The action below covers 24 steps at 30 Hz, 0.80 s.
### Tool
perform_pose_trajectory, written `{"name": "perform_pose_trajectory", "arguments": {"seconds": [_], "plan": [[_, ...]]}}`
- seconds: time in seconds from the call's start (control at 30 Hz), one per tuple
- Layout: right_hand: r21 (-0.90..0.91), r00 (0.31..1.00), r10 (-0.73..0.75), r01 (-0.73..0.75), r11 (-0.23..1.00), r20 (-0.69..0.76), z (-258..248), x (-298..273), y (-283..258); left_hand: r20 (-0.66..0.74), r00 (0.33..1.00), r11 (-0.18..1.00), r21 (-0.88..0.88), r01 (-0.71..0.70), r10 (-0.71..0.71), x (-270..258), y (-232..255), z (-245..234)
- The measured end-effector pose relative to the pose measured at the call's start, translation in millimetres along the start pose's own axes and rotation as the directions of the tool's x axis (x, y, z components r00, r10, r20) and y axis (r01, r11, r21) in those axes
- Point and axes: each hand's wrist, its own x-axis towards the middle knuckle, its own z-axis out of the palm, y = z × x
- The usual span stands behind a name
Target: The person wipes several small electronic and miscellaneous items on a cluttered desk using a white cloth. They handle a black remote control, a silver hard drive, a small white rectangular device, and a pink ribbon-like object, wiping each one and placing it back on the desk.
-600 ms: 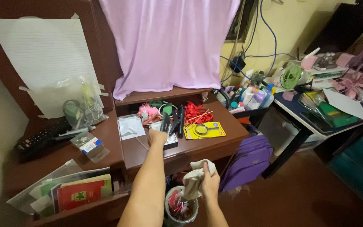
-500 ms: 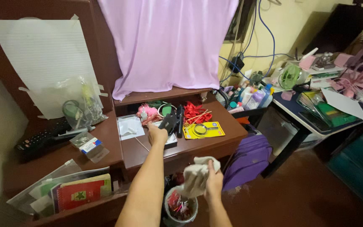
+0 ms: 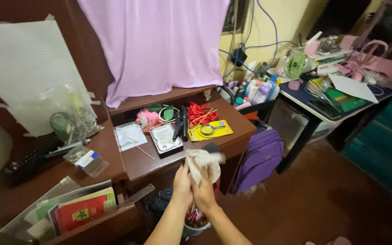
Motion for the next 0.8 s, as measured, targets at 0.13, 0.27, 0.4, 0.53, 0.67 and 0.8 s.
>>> {"name": "perform_pose_trajectory", "arguments": {"seconds": [0.13, 0.27, 0.4, 0.53, 0.67, 0.8], "plan": [[-0.273, 0.995, -0.076, 0.090, 0.958, 0.064, -6, -1, -14, -0.004, 1.000, 0.997, 0.072, -0.012, 0.012, -21, -5, -14], [-0.187, 0.961, 0.237, -0.260, 0.947, -0.140, -12, 34, 19, -0.051, 0.998, 0.977, 0.212, 0.037, -0.027, -35, -23, -43], [-0.353, 0.894, 0.424, -0.448, 0.822, -0.147, 5, 26, 35, -0.152, 0.975, 0.958, 0.215, 0.192, -0.161, -33, -34, -70], [-0.172, 1.000, 0.011, -0.014, 0.985, -0.017, 33, -28, -10, -0.073, 0.989, 0.990, 0.045, 0.135, -0.131, -14, -34, -98], [-0.216, 0.986, 0.017, 0.019, 0.976, 0.166, 26, -15, -30, -0.131, 0.983, 0.992, -0.012, 0.127, -0.127, -18, -27, -100], [-0.303, 0.941, 0.339, -0.329, 0.894, -0.023, 8, 29, 19, -0.036, 0.997, 0.982, 0.173, 0.077, -0.072, -36, -22, -80]]}}
